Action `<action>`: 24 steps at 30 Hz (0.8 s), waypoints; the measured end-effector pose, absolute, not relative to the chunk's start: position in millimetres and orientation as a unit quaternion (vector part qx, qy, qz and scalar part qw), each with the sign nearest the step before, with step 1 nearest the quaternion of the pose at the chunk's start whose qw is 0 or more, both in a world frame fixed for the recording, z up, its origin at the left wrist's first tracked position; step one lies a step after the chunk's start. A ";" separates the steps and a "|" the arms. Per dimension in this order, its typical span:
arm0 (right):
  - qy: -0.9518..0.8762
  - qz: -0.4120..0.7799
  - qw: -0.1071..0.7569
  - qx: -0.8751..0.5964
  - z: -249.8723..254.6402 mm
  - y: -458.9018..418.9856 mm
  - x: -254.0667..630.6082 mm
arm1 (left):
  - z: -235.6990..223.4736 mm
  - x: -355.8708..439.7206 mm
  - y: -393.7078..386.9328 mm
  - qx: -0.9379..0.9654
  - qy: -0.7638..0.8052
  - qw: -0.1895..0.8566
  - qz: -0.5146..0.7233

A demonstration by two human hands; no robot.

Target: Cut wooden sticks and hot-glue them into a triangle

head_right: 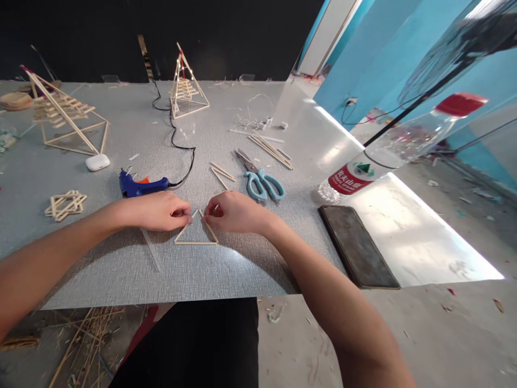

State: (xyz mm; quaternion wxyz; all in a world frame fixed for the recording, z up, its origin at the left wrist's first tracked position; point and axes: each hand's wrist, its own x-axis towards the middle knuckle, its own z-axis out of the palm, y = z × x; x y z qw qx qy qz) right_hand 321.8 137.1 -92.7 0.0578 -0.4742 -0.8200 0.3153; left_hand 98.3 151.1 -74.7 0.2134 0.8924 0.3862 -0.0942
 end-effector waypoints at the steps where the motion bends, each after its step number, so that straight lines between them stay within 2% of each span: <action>1: -0.820 0.316 0.057 -0.474 -92.5 137.1 321.7 | -75.0 98.3 151.2 0.893 0.386 0.211 -0.094; 24: -0.822 0.316 0.054 -0.470 -90.6 136.2 320.6 | -78.4 98.5 152.8 0.893 0.389 0.210 -0.080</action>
